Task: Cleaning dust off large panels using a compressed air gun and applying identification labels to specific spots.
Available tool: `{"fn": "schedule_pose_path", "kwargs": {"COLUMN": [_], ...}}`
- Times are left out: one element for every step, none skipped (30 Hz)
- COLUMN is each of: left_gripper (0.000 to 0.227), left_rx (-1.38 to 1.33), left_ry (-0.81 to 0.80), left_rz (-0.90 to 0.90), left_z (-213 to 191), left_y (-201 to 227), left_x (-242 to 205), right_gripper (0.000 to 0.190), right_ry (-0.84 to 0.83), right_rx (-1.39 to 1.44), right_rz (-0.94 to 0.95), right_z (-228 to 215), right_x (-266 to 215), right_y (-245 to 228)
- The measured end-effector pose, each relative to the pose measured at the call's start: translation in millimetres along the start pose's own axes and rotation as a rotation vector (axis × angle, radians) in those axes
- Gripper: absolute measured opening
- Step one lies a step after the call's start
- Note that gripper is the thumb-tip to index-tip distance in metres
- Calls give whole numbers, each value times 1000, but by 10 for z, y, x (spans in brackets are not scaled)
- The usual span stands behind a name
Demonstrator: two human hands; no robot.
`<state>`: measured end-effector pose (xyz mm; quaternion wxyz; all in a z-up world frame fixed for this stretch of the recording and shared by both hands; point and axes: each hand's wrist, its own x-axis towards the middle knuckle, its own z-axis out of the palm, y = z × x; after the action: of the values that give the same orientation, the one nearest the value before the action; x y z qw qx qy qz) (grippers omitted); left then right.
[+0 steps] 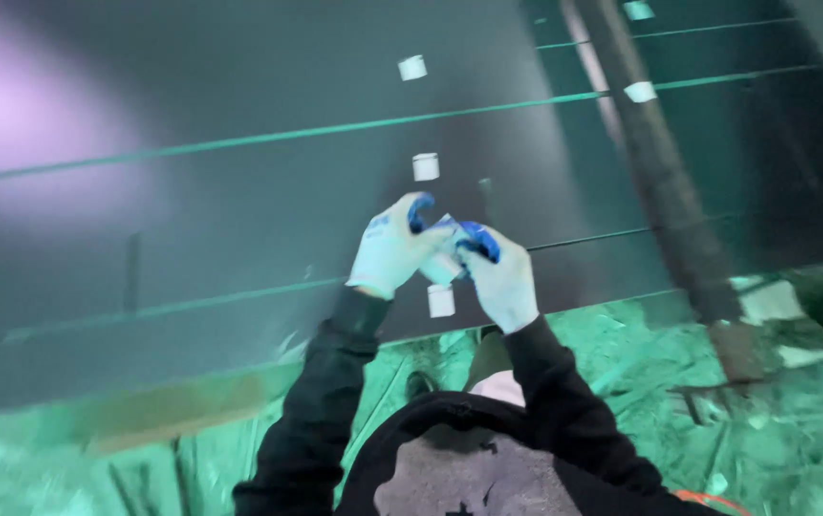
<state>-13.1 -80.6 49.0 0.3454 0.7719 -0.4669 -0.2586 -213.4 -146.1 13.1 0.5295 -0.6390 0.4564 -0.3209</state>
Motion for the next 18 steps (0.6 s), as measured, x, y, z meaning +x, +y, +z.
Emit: {"fn": "schedule_pose_path", "kwargs": {"left_gripper": [71,66,66,63,61,61,50,41,41,34,28,28,26,24,24,25,26,26], "left_rx": [-66,-130,-126,-286,-447,-444,-487,-530,-527,-526,-523,-518,-527,-535,-529,-529,-533,-532], "left_ry": [-103,-209,-234,-268,-301,-326,-338,-349,-370,-354,-332,-347,-344,-341,-355,-325,-290,-299], "left_rz": [21,42,65,89,102,115,91,66,75,46,11,14,-46,-105,-109,-151,-190,-190], "left_z": [32,62,229,397,566,653,736,821,951,1084,1201,1299,1409,1523,1506,1491,1486,1591], "left_y": [66,128,55,-21,-111,27,160,296,366,436,481,571,643,713,891,1073,1272,1245], "left_x": [11,24,140,265,377,431,469,506,600,696,770,855,912,973,953,939,953,1055], "right_gripper": [38,37,37,37,36,36,37,37,37,43,48,48,45,41,41,36,31,31], "right_ry": [3,7,41,71,94,122,143,164,187,226,256,271,301,330,341,358,372,380], "right_rx": [46,94,98,156,214,218,217,215,218,239,262,267,242,217,220,203,183,182], "right_rz": [63,123,126,141,158,162,161,160,163,154,148,154,160,166,176,172,162,166], "right_z": [-81,-160,-226,-288,-340,-416,-488,-562,-660,-759,-833,-937,-1038,-1140,-1241,-1345,-1474,-1530], "right_x": [-15,-28,19,73,124,133,135,142,187,235,274,329,361,398,465,534,638,710], "right_y": [-6,-10,74,160,255,160,65,-30,30,92,161,166,184,206,306,407,504,649]}}
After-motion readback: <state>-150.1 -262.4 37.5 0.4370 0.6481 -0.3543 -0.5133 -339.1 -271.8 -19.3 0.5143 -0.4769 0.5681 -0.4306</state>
